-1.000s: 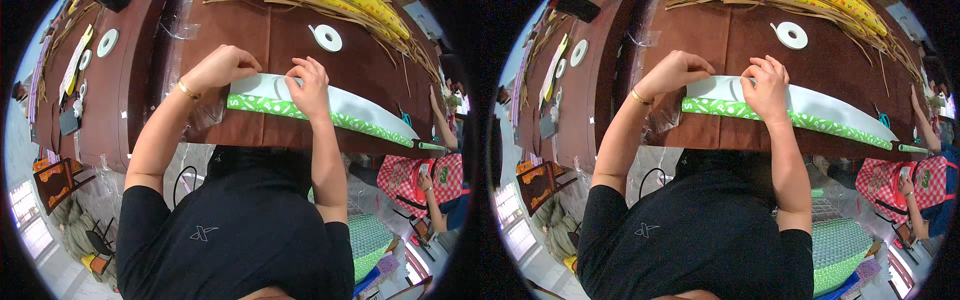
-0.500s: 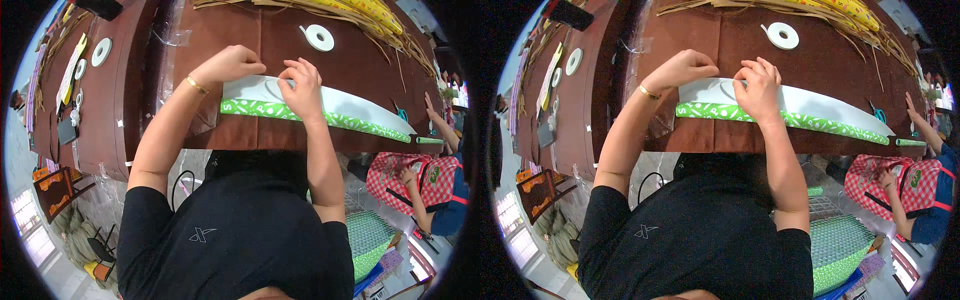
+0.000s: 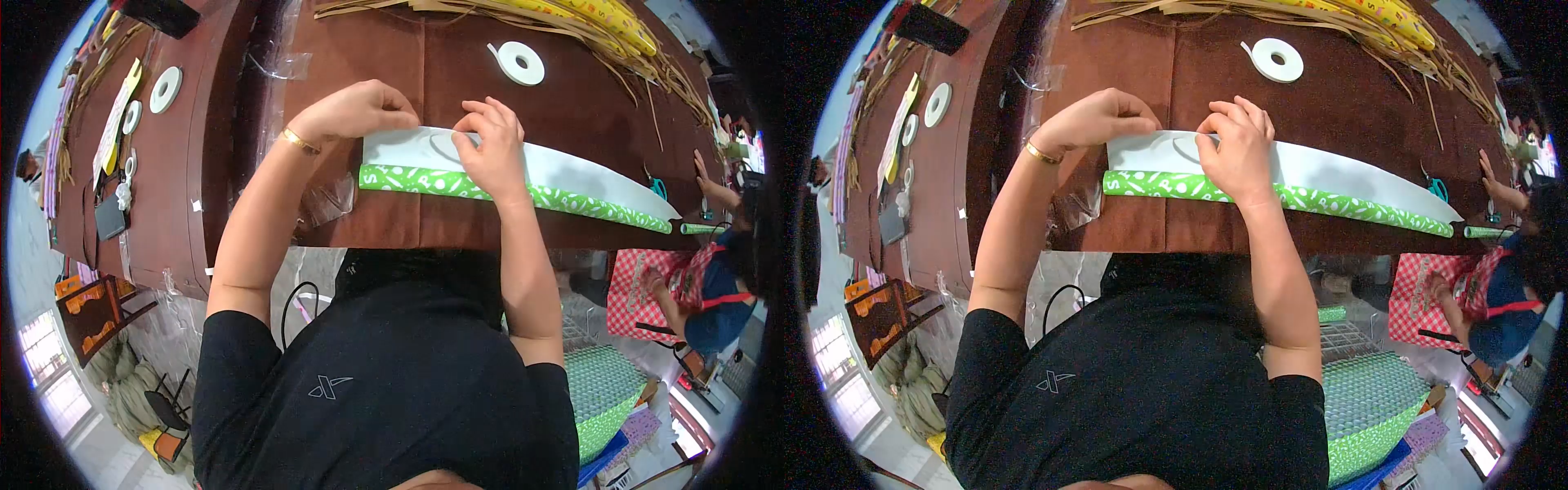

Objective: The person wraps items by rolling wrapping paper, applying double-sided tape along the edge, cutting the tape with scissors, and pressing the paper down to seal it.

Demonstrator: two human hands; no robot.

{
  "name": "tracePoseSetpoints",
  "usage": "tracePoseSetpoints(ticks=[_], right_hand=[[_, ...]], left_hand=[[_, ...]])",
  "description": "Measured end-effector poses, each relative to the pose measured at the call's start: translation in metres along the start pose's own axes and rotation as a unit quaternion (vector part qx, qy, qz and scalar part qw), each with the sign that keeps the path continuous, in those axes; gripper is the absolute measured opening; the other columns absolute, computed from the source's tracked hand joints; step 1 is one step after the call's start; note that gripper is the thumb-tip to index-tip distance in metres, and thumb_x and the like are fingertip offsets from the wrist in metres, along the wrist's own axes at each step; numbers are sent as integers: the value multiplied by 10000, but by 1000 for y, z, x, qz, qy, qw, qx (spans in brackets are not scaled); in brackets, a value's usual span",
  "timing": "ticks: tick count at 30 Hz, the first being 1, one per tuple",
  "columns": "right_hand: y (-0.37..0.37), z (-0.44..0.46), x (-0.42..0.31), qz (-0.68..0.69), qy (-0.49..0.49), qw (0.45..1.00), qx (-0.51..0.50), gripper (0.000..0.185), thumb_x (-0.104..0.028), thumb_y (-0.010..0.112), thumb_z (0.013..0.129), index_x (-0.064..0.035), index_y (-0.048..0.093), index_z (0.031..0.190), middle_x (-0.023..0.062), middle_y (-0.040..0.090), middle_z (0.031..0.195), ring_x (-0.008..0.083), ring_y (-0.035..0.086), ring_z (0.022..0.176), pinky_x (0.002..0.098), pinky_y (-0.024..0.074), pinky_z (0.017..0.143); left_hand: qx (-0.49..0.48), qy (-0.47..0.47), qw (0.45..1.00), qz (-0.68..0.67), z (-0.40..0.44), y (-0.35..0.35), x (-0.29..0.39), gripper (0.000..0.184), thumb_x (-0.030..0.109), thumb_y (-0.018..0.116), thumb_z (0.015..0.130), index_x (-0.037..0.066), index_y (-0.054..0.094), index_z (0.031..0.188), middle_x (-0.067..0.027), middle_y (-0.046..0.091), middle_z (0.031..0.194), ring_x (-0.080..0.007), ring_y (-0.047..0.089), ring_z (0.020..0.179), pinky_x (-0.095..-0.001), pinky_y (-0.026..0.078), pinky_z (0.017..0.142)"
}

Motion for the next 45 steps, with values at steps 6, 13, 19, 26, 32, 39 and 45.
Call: tracePoseSetpoints(ticks=[6, 13, 19, 26, 32, 39, 45], right_hand=[[0, 0, -1, -8, 0, 1000, 2, 85, -191, 682, 800, -108, 694, 809, 65, 666, 1225, 319, 485, 1293, 487, 329, 1090], [2, -1, 1, 19, 6, 1000, 11, 78, -199, 686, 785, -127, 714, 783, 64, 670, 1187, 318, 487, 1278, 505, 277, 1118], [7, -2, 2, 21, 2, 1000, 14, 78, -199, 683, 786, -127, 712, 781, 61, 670, 1191, 325, 492, 1270, 513, 284, 1110], [5, -4, 4, -16, 6, 999, 30, 62, -203, 685, 787, -143, 696, 796, 44, 679, 1180, 325, 508, 1257, 505, 342, 1079], [3, -2, -3, -11, 12, 1000, 27, 180, -163, 658, 788, -131, 695, 961, 66, 649, 1218, 331, 493, 1264, 507, 318, 1094], [-5, 1, -11, -8, -40, 996, 77, 261, -156, 702, 747, -123, 678, 1005, 106, 603, 1256, 330, 484, 1264, 517, 313, 1077], [13, 9, -32, -39, -116, 992, 43, 312, -290, 777, 675, -117, 681, 916, 102, 602, 1217, 328, 492, 1210, 534, 330, 1021]], left_hand=[[21, -50, 994, 98, 18, 11, 10, 302, 248, 661, 903, -36, 733, 978, -104, 721, 797, -138, 633, 728, -313, 506, 683], [-10, -1, 998, 68, 14, 10, 5, 243, 193, 660, 881, -11, 747, 980, -103, 728, 814, -140, 643, 748, -309, 519, 719], [-30, 12, 998, 50, 12, 6, 9, 212, 148, 676, 866, -13, 741, 987, -106, 734, 870, -136, 656, 802, -306, 522, 761], [-23, 25, 998, 49, 15, 10, 7, 186, 107, 690, 874, -43, 715, 981, -92, 729, 906, -136, 644, 841, -301, 515, 801], [281, 48, 956, 73, -30, 13, 14, 257, 109, 647, 906, -15, 666, 1131, -134, 700, 1002, -194, 662, 863, -318, 526, 779], [442, 145, 862, 199, -74, 66, 34, 201, 4, 675, 845, 43, 666, 1042, -130, 659, 1006, -290, 644, 919, -381, 510, 795], [323, 129, 874, 338, -64, 92, 25, 163, 111, 695, 839, 51, 669, 987, -109, 662, 1081, -306, 608, 1040, -423, 468, 886]])
Point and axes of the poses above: each hand's wrist, its own z-axis towards the middle knuckle, its own y-axis out of the palm, x = y × z, the point moved 2 cm from there along z, towards the middle knuckle
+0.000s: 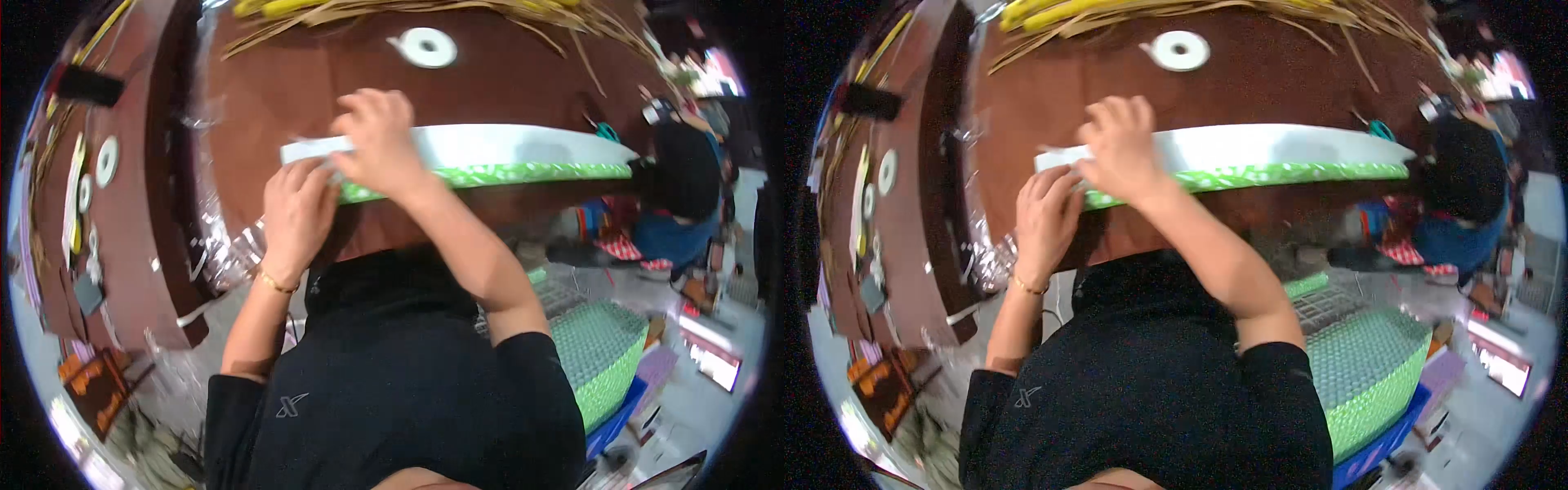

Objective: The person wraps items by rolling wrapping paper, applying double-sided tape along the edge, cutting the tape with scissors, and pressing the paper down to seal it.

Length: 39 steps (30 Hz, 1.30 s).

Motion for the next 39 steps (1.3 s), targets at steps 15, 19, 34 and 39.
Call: tracePoseSetpoints(ticks=[15, 19, 34, 39], right_hand=[[37, 15, -12, -57, -14, 997, -52, 190, -237, 632, 829, -87, 735, 885, 78, 668, 1045, 310, 517, 1195, 585, 297, 1110], [39, 18, -16, -66, -24, 996, -61, 189, -218, 605, 834, -85, 733, 875, 81, 671, 1016, 300, 526, 1181, 567, 306, 1112], [31, 16, -26, -4, 15, 1000, 24, 163, -169, 598, 797, -58, 715, 822, 96, 667, 947, 298, 554, 1068, 556, 324, 1076], [18, 11, 19, -58, 78, 988, 122, 132, -196, 608, 767, -93, 689, 759, 84, 669, 909, 291, 575, 1005, 508, 412, 905]], left_hand=[[-48, -10, 999, -7, -9, 8, -3, 182, 130, 634, 905, 21, 678, 1044, -130, 653, 1161, -322, 602, 1082, -430, 450, 950], [-54, -7, 999, -4, -12, 6, -4, 182, 135, 634, 908, 24, 679, 1045, -132, 650, 1171, -324, 600, 1094, -430, 445, 958], [-99, 16, 991, 86, -23, -14, 6, 406, 215, 662, 899, 15, 589, 1244, -153, 580, 1328, -334, 518, 1253, -485, 319, 1127], [-151, 43, 985, 67, -15, 5, 22, 514, 151, 699, 845, 11, 526, 1308, -160, 560, 1359, -334, 501, 1289, -468, 359, 1106]])
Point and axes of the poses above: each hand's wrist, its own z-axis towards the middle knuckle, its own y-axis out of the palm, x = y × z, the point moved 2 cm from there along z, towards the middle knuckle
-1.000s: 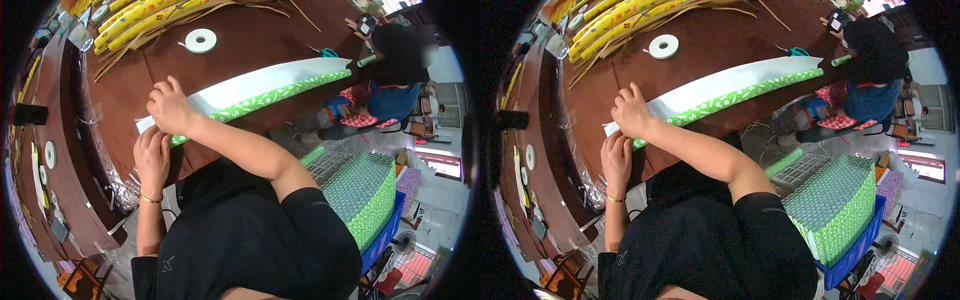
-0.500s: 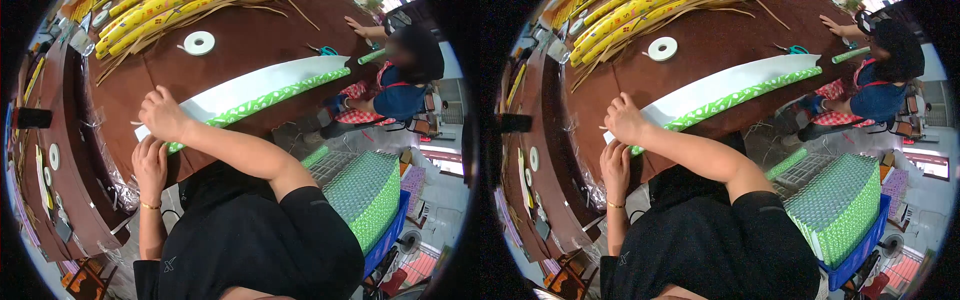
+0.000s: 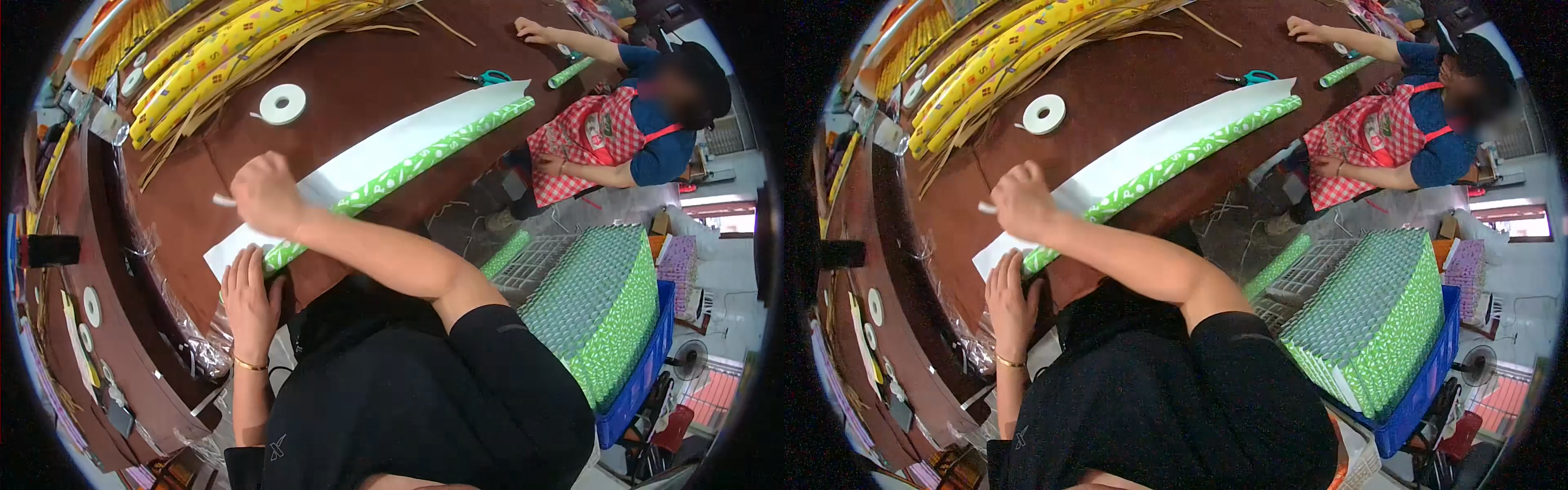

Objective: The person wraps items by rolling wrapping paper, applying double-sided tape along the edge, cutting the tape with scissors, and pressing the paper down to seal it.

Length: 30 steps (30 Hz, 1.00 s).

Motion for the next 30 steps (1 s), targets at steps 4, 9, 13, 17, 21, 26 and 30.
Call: tracePoseSetpoints(ticks=[4, 9, 13, 17, 21, 26, 30], right_hand=[[-66, 24, 100, 2, 183, 983, -30, 144, -191, 640, 738, -74, 654, 654, 140, 664, 737, 375, 657, 750, 514, 517, 673], [-191, 17, 235, -26, 305, 946, 105, 227, -250, 678, 870, -26, 715, 876, 173, 721, 878, 325, 706, 809, 414, 549, 740], [-313, 2, 315, -124, 377, 891, 223, 267, -261, 665, 865, -6, 728, 915, 141, 711, 840, 243, 687, 789, 410, 514, 712], [-419, -66, 451, -146, 321, 891, 286, 276, -268, 593, 942, -18, 697, 995, 68, 665, 855, 196, 630, 710, 317, 499, 599], [-495, -130, 450, 29, 434, 752, 496, 287, -232, 635, 850, 39, 706, 911, 173, 706, 921, 291, 700, 773, 425, 562, 675], [-504, -178, 424, -280, 513, 723, 369, 364, -272, 624, 856, 72, 702, 944, 239, 716, 934, 338, 707, 806, 436, 561, 718], [-452, -189, 427, -330, 487, 791, 168, 422, -320, 614, 864, 48, 713, 1044, 247, 715, 974, 378, 696, 938, 439, 533, 837]], left_hand=[[10, 0, 1000, -7, 0, 7, -8, 459, 115, 695, 838, 21, 545, 1262, -138, 586, 1328, -327, 518, 1274, -460, 387, 1079], [12, 7, 1000, 5, 4, -10, -7, 383, 83, 684, 838, 36, 560, 1197, -117, 629, 1250, -320, 576, 1179, -452, 405, 1058], [19, 13, 1000, 15, 5, -35, -14, 380, 79, 678, 841, 40, 557, 1199, -121, 631, 1240, -323, 587, 1149, -456, 405, 1060], [-14, 3, 1000, 18, -10, -28, -33, 390, 80, 669, 842, 39, 548, 1210, -127, 628, 1226, -335, 579, 1147, -465, 402, 1058], [-55, -35, 998, -6, -14, -22, -36, 402, 69, 665, 835, 30, 544, 1217, -143, 608, 1250, -344, 551, 1180, -460, 394, 1060], [-24, -8, 1000, -7, -4, -19, -23, 511, 82, 696, 806, 19, 528, 1284, -166, 561, 1325, -360, 509, 1241, -471, 370, 1081], [-11, 56, 997, -46, 20, -8, 15, 653, 150, 751, 785, 18, 489, 1369, -182, 527, 1378, -368, 474, 1293, -483, 345, 1108]])
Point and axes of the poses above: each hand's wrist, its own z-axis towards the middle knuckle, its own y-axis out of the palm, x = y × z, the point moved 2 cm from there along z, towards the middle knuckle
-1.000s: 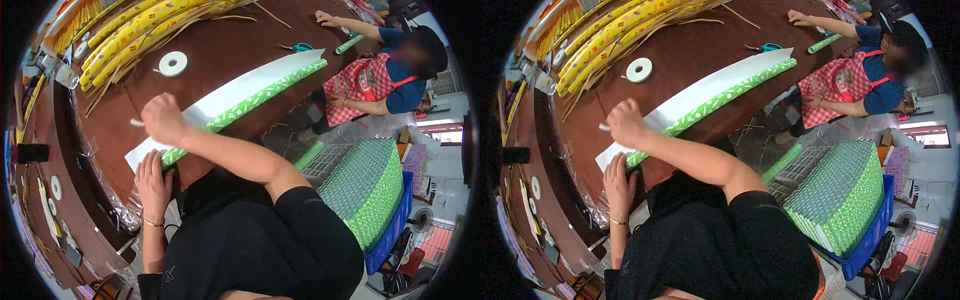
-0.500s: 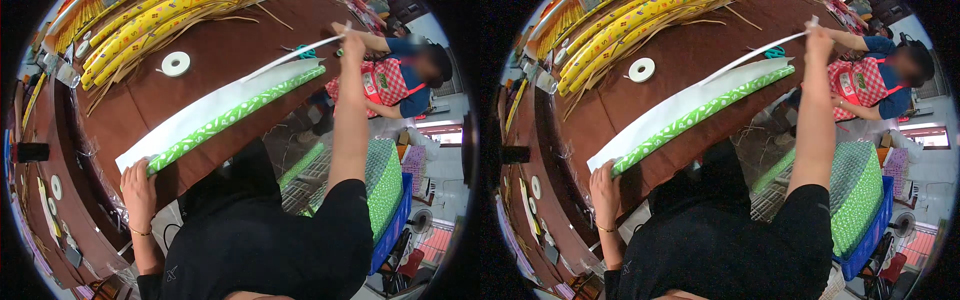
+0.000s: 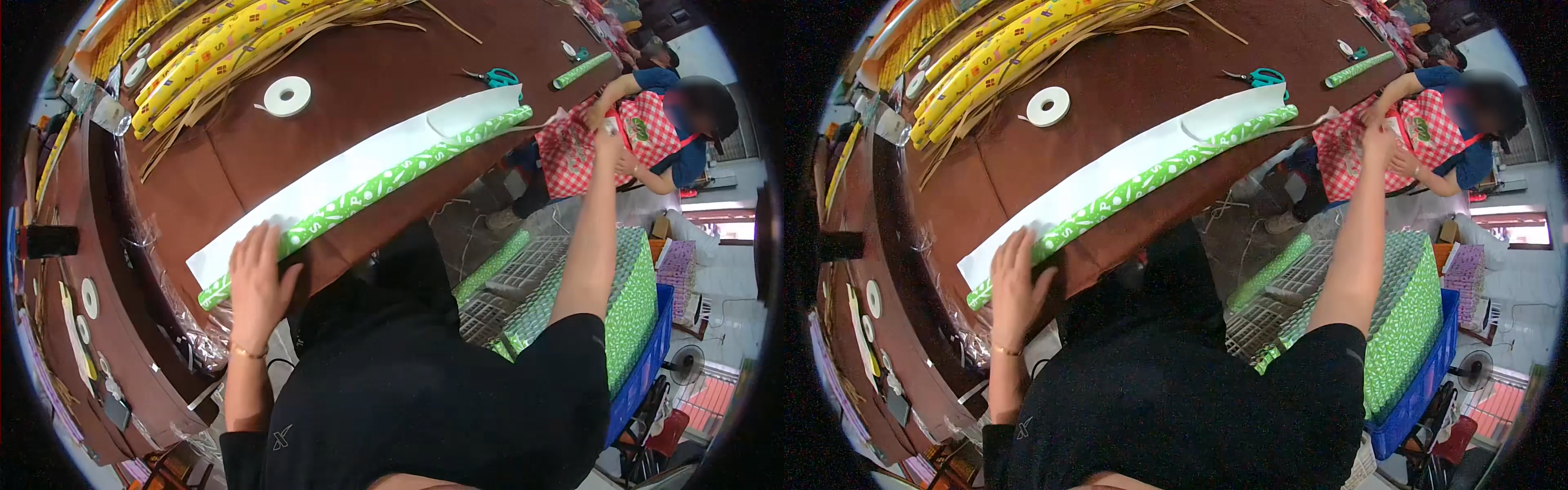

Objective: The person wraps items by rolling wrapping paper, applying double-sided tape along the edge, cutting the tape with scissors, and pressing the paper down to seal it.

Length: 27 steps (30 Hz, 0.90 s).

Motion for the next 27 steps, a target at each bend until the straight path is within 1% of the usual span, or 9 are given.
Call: tracePoseSetpoints(ticks=[1, 3, 5, 6, 9, 12, 15, 21, 27], right_hand=[[23, -2, 1, 156, -78, 985, -4, 416, -330, 608, 870, 31, 717, 1045, 232, 718, 981, 382, 689, 966, 439, 526, 864], [4, -77, -105, 202, -126, 971, -28, 371, -311, 597, 880, -14, 723, 1062, 199, 726, 990, 378, 688, 965, 441, 524, 865], [-4, -135, -181, 166, -158, 966, -117, 264, -282, 655, 881, -52, 740, 977, 173, 723, 939, 353, 690, 929, 427, 528, 839], [9, -157, -195, 170, -291, 935, -108, 324, -315, 676, 881, -4, 713, 965, 188, 704, 983, 343, 669, 916, 428, 512, 840], [-13, -224, -267, 40, -376, 899, -222, 299, -350, 724, 828, -53, 728, 867, 124, 689, 986, 350, 622, 964, 474, 489, 850], [7, -257, -269, 91, -443, 880, -142, 256, -325, 725, 813, -72, 729, 849, 87, 680, 1002, 323, 599, 1017, 469, 467, 881], [16, -257, -260, 96, -437, 884, -135, 225, -292, 714, 807, -71, 726, 849, 58, 678, 1033, 307, 580, 1068, 470, 442, 918], [22, -165, -210, -57, -414, 896, -149, 226, -290, 631, 837, -97, 743, 802, 146, 696, 809, 329, 672, 797, 476, 525, 736], [-31, -13, -115, -109, -88, 987, -76, 443, -405, 509, 903, -29, 727, 987, 247, 698, 999, 445, 676, 957, 526, 536, 859]], left_hand=[[1, 18, 1000, -6, 9, 5, 10, 649, 164, 754, 790, 17, 490, 1365, -182, 528, 1376, -362, 476, 1293, -483, 347, 1106], [4, 52, 999, -15, 27, 18, 26, 658, 188, 759, 791, 19, 487, 1366, -178, 529, 1375, -352, 483, 1290, -480, 356, 1100], [17, 67, 998, -12, 42, 30, 38, 635, 192, 758, 792, 17, 498, 1345, -169, 542, 1357, -338, 495, 1280, -473, 369, 1090], [18, 64, 998, -6, 49, 36, 42, 623, 193, 759, 790, 15, 505, 1331, -164, 551, 1342, -333, 504, 1269, -464, 377, 1083], [32, 64, 997, 3, 61, 48, 47, 541, 161, 745, 794, 8, 531, 1267, -150, 573, 1300, -322, 530, 1237, -444, 402, 1049], [27, 61, 998, 16, 60, 49, 44, 480, 124, 724, 801, 15, 543, 1231, -142, 581, 1291, -326, 537, 1227, -439, 414, 1027], [25, 67, 997, 6, 52, 43, 43, 436, 97, 705, 808, 24, 549, 1209, -139, 588, 1286, -331, 539, 1223, -442, 422, 1015], [15, 68, 998, -7, 48, 41, 43, 432, 86, 684, 822, 26, 545, 1226, -144, 593, 1290, -338, 543, 1225, -450, 435, 1000], [15, 59, 998, -11, 49, 39, 44, 457, 74, 708, 810, 16, 561, 1239, -155, 605, 1295, -343, 542, 1243, -444, 446, 1009]])
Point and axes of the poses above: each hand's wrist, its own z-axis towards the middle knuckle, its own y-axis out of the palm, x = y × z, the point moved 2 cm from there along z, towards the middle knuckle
